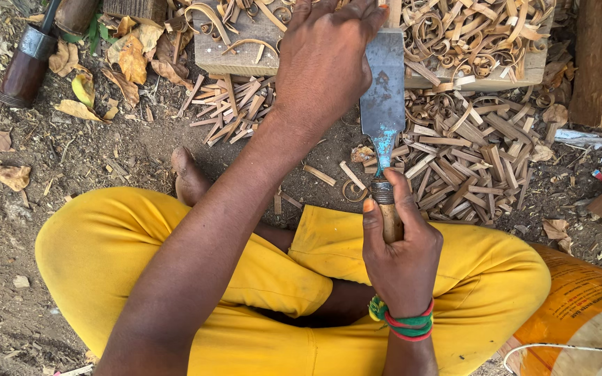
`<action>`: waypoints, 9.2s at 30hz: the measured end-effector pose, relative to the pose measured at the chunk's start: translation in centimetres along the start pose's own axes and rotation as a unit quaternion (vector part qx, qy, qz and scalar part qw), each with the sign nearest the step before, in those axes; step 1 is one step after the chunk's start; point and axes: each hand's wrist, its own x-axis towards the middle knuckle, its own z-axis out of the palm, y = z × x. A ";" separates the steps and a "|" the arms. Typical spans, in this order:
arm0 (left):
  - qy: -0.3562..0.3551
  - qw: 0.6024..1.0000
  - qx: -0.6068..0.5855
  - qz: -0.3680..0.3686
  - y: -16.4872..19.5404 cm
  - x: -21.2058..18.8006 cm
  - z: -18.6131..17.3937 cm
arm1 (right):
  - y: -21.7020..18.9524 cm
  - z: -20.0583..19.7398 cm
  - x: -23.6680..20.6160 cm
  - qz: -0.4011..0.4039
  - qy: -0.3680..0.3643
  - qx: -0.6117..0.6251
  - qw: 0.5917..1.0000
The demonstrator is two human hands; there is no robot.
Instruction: The person carves a piece of wood using a chisel and their hands, removing wood shavings from the workspace while sitting on the ground.
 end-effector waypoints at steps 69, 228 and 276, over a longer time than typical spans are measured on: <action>-0.046 0.998 -0.041 0.006 -3.3 2.1 3.0 | 4.1 2.0 1.0 0.049 0.017 0.007 0.999; -0.061 0.982 0.156 0.092 -2.7 0.5 7.9 | 7.2 3.1 1.9 0.124 -0.003 0.101 0.987; -0.139 0.986 0.053 0.070 1.3 -0.2 1.6 | 0.9 3.1 5.4 0.006 -0.019 -0.052 0.998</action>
